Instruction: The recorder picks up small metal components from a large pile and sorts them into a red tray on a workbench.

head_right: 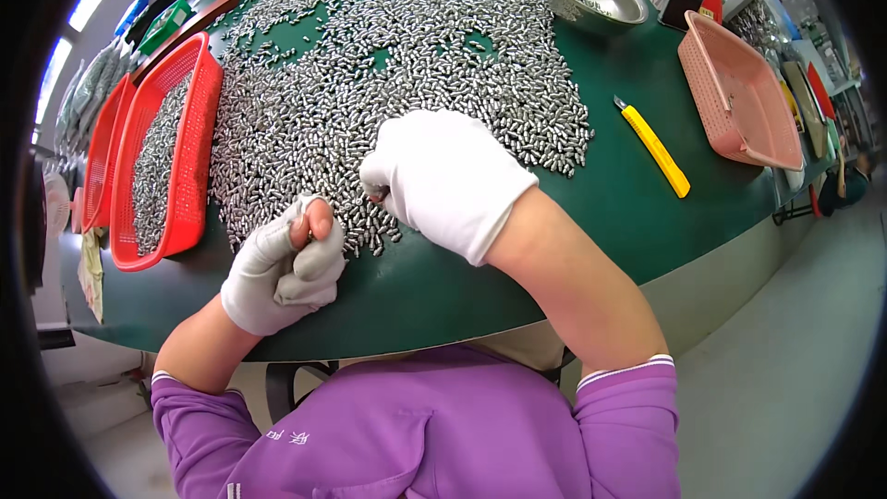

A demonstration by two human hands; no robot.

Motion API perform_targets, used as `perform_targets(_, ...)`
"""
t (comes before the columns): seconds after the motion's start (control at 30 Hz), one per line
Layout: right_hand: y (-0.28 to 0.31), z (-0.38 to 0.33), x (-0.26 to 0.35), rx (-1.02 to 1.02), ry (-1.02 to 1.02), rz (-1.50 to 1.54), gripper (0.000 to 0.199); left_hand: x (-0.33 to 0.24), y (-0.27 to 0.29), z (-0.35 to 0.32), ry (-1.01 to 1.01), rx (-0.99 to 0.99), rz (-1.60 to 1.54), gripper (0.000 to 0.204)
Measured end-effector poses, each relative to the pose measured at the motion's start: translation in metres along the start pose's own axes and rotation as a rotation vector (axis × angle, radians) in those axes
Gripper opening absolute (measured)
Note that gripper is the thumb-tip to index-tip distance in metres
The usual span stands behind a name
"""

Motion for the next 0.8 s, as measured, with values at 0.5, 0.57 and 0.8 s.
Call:
perform_targets(0.5, 0.011, 0.004, -0.008, -0.033, -0.138, -0.147, 0.005, -0.002, 0.004, 0.003, -0.011, 0.075, 0.039, 0.027)
perform_targets(0.57, 0.008, 0.003, -0.001, -0.002, -0.059, 0.01, 0.004, -0.004, 0.006, 0.003, -0.03, 0.045, 0.038, 0.029)
perform_targets(0.8, -0.009, -0.001, 0.007, 0.199, -0.042, 0.021, 0.005, -0.007, 0.009, 0.003, -0.052, 0.008, -0.004, 0.028)
Point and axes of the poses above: each hand's wrist, its own z-axis towards the middle knuckle, its own y-axis out of the back of the hand, x = y × z, the point moved 10 cm from there along z, towards the middle knuckle, and after that the axes turned 4 degrees about -y, right-handed, at the moved point
